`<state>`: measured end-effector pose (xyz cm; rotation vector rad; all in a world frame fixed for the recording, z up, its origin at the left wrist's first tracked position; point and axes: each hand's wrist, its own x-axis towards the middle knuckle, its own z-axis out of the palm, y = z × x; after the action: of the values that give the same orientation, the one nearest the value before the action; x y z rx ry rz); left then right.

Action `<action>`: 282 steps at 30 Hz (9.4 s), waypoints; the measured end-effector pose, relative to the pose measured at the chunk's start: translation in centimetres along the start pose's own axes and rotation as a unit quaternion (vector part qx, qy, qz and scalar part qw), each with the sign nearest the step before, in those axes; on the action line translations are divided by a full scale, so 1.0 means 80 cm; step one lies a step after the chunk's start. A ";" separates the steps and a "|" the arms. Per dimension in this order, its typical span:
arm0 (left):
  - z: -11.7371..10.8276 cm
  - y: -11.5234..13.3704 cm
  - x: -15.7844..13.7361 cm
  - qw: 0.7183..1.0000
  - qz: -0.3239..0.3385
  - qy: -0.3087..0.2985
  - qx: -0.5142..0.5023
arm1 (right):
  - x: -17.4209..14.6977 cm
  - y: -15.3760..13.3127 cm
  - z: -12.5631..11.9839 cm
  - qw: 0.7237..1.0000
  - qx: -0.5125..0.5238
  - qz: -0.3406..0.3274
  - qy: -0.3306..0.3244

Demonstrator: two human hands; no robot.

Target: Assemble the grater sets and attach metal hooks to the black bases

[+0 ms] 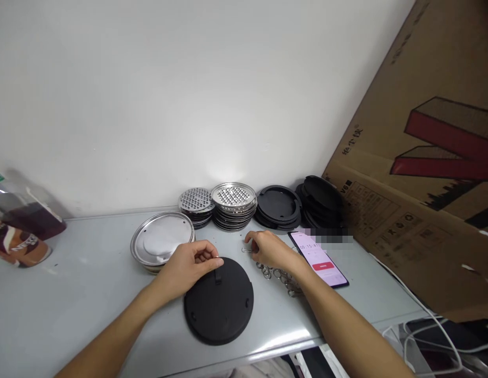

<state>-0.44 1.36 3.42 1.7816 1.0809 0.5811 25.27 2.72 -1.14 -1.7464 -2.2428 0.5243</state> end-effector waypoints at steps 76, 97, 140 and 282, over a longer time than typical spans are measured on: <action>0.025 -0.045 -0.007 0.943 0.218 0.208 0.139 | -0.006 -0.060 0.034 0.778 0.609 0.008 -0.155; 0.014 -0.031 -0.004 0.974 0.012 0.080 -0.212 | -0.004 -0.056 0.027 0.826 0.561 0.010 -0.055; 0.026 -0.041 0.002 0.980 0.006 0.103 -0.170 | -0.011 -0.073 0.038 0.778 0.626 0.027 -0.052; 0.020 -0.022 -0.017 0.944 0.305 0.118 0.038 | -0.025 -0.077 0.017 0.623 0.749 0.051 -0.219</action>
<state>-0.63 -0.31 1.23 2.1614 0.6916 1.1637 19.82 -0.76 0.33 -0.7250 -0.8842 2.1418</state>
